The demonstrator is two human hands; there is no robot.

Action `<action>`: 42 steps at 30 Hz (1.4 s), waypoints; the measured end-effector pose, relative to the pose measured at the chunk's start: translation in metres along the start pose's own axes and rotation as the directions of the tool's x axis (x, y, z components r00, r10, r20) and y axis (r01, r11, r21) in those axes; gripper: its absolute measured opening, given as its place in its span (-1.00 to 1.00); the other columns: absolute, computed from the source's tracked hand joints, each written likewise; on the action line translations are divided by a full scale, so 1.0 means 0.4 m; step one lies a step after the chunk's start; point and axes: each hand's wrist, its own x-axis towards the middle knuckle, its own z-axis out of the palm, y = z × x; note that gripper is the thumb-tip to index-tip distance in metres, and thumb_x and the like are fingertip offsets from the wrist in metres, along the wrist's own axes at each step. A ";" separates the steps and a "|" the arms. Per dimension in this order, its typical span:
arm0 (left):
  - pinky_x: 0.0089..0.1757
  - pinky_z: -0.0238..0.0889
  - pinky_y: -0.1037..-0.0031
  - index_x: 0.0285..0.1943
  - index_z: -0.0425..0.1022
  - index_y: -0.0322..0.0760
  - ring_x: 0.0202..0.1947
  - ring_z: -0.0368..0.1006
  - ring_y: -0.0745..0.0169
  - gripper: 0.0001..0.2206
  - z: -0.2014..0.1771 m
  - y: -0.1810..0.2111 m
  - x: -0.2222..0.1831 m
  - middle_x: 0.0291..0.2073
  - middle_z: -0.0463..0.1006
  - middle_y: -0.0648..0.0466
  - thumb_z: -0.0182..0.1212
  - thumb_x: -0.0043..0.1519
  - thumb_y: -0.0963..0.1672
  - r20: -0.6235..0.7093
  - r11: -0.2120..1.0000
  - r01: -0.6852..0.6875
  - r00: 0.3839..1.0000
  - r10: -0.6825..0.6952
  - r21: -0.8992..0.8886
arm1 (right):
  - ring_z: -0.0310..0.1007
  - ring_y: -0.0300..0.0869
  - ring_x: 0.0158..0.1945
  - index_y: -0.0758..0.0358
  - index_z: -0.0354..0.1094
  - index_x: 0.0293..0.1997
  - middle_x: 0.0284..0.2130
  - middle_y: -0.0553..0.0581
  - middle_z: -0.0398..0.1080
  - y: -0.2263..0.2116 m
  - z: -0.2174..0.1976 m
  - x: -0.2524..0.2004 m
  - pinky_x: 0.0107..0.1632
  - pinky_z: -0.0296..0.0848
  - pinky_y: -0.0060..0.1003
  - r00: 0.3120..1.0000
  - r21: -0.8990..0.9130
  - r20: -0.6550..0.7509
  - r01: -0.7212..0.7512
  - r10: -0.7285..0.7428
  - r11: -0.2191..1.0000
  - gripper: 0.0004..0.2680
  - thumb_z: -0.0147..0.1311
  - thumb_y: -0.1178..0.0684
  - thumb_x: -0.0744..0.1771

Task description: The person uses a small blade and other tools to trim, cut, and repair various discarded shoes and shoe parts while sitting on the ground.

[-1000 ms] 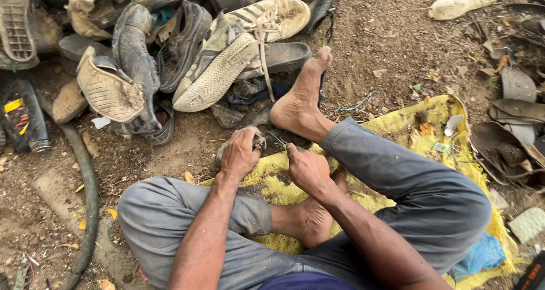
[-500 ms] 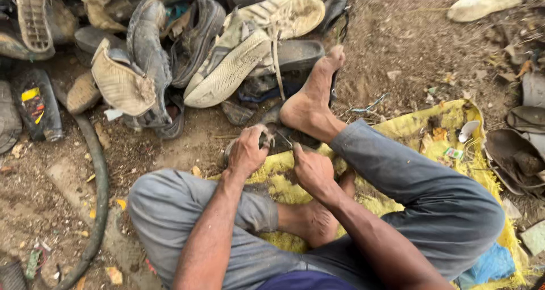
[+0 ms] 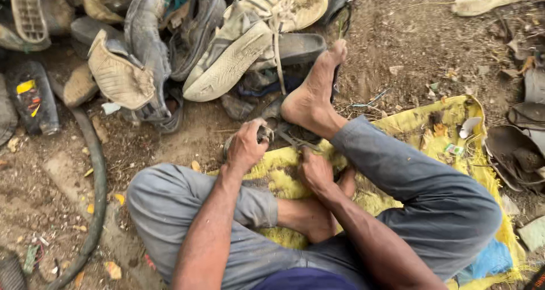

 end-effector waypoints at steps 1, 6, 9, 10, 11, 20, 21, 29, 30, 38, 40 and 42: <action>-0.08 0.46 0.17 0.17 0.38 -0.30 0.00 0.54 -0.16 -0.63 -0.003 0.003 0.004 -0.01 0.56 -0.25 0.27 0.16 -0.20 0.004 1.000 -0.006 1.000 0.006 -0.001 | 0.48 0.34 -0.34 0.22 0.29 0.03 -0.44 0.45 0.47 0.007 0.013 0.017 -0.25 0.39 0.25 1.000 0.082 -0.012 0.003 -0.002 0.997 -0.78 -0.12 0.04 0.32; -0.05 0.41 0.12 0.15 0.38 -0.32 -0.03 0.54 -0.19 -0.58 -0.024 0.024 0.004 -0.07 0.58 -0.23 0.33 0.08 -0.21 -0.007 1.000 -0.020 1.000 0.020 0.002 | 0.48 0.31 -0.41 0.17 0.29 0.11 -0.50 0.44 0.46 -0.010 -0.003 -0.004 -0.24 0.45 0.18 0.997 0.361 0.056 0.022 -0.045 0.932 -0.75 -0.27 0.03 0.38; -0.05 0.41 0.13 0.14 0.40 -0.31 -0.04 0.54 -0.20 -0.59 -0.028 0.026 0.007 -0.07 0.58 -0.25 0.34 0.08 -0.21 0.000 1.000 0.017 1.000 -0.017 0.020 | 0.45 0.36 -0.40 0.21 0.29 -0.04 -0.47 0.44 0.46 -0.089 -0.021 -0.018 -0.32 0.33 0.29 0.995 0.069 -0.031 0.093 -0.091 0.993 -0.83 -0.21 0.02 0.39; -0.05 0.41 0.13 0.14 0.40 -0.31 -0.04 0.54 -0.20 -0.59 -0.022 0.022 0.006 -0.07 0.58 -0.25 0.34 0.08 -0.21 -0.006 1.000 0.019 1.000 -0.018 0.018 | 0.45 0.34 -0.43 0.23 0.24 -0.02 -0.49 0.43 0.46 -0.097 -0.030 0.000 -0.33 0.35 0.27 0.998 0.058 0.034 0.055 -0.057 0.997 -0.83 -0.21 0.03 0.38; -0.05 0.41 0.14 0.14 0.41 -0.30 -0.05 0.55 -0.19 -0.58 -0.015 0.015 0.003 -0.07 0.58 -0.24 0.34 0.07 -0.20 -0.009 0.999 0.030 0.999 -0.030 0.018 | 0.46 0.32 -0.46 0.25 0.20 -0.01 -0.51 0.42 0.45 -0.102 -0.032 0.011 -0.33 0.36 0.25 0.995 0.045 0.100 0.019 -0.023 0.999 -0.84 -0.21 0.05 0.38; 0.01 0.38 0.09 0.22 0.40 -0.34 0.06 0.49 -0.24 -0.54 -0.026 0.018 0.003 0.07 0.53 -0.23 0.29 0.09 -0.20 -0.041 0.996 -0.075 0.996 0.077 0.043 | 0.48 0.37 -0.36 0.32 0.05 0.35 -0.44 0.51 0.46 -0.028 0.042 -0.066 -0.28 0.39 0.27 0.993 0.059 0.075 0.082 -0.086 0.995 -0.54 -0.11 0.11 0.26; 0.06 0.35 0.08 0.30 0.36 -0.39 0.12 0.44 -0.25 -0.48 -0.037 0.031 0.003 0.16 0.48 -0.25 0.22 0.09 -0.21 -0.042 0.990 -0.143 0.989 0.144 0.020 | 0.48 0.37 -0.36 0.32 0.05 0.35 -0.44 0.51 0.46 -0.017 0.045 -0.060 -0.28 0.39 0.27 0.993 0.055 0.073 0.088 -0.092 0.995 -0.54 -0.11 0.11 0.26; 0.13 0.10 -0.10 0.06 0.46 -0.37 0.13 0.26 -0.06 -0.63 -0.010 0.166 0.063 0.03 0.39 -0.17 0.14 0.08 -0.12 0.367 0.778 -0.163 0.926 -0.092 0.607 | 0.55 0.27 -0.25 0.14 0.25 0.18 -0.30 0.36 0.52 -0.039 -0.001 -0.066 -0.18 0.43 0.23 0.998 0.004 0.060 -0.024 0.024 1.000 -0.73 -0.18 0.08 0.35; 0.10 0.12 -0.11 0.01 0.49 -0.41 0.04 0.29 -0.06 -0.67 -0.006 0.151 0.082 -0.05 0.40 -0.19 0.13 0.10 -0.13 0.368 0.723 -0.234 0.929 -0.030 0.650 | 0.55 0.27 -0.25 0.14 0.25 0.18 -0.30 0.36 0.52 -0.047 -0.026 -0.058 -0.18 0.43 0.23 0.999 0.011 0.047 -0.027 0.026 1.000 -0.73 -0.18 0.08 0.35; 0.12 0.09 0.15 -0.11 0.55 -0.33 0.05 0.28 -0.07 -0.67 0.006 0.019 0.072 -0.10 0.49 -0.05 0.20 -0.08 -0.17 0.282 0.905 -0.331 0.925 0.256 0.266 | 0.52 0.31 -0.23 0.05 0.29 0.20 -0.36 0.41 0.51 -0.035 -0.060 -0.045 -0.14 0.42 0.20 0.990 0.197 0.105 -0.113 0.094 0.974 -0.73 -0.11 -0.03 0.37; 0.16 0.07 0.15 -0.11 0.56 -0.30 0.08 0.29 -0.06 -0.70 0.002 0.043 0.084 -0.11 0.50 -0.02 0.18 -0.04 -0.17 0.259 0.913 -0.337 0.926 0.276 0.229 | 0.52 0.31 -0.26 0.07 0.30 0.18 -0.39 0.42 0.50 -0.019 -0.067 -0.033 -0.18 0.42 0.20 0.996 0.222 0.070 -0.074 0.060 0.972 -0.74 -0.11 -0.03 0.37; 0.09 0.02 0.10 -0.20 0.54 -0.39 0.02 0.26 -0.10 -0.63 -0.007 0.087 0.082 -0.17 0.51 -0.12 0.29 -0.18 -0.10 0.315 0.913 -0.294 0.928 0.201 0.284 | 0.51 0.30 -0.30 0.09 0.31 0.16 -0.42 0.42 0.49 0.000 -0.075 -0.040 -0.21 0.41 0.20 0.999 0.238 0.039 -0.045 0.036 0.970 -0.74 -0.11 -0.03 0.36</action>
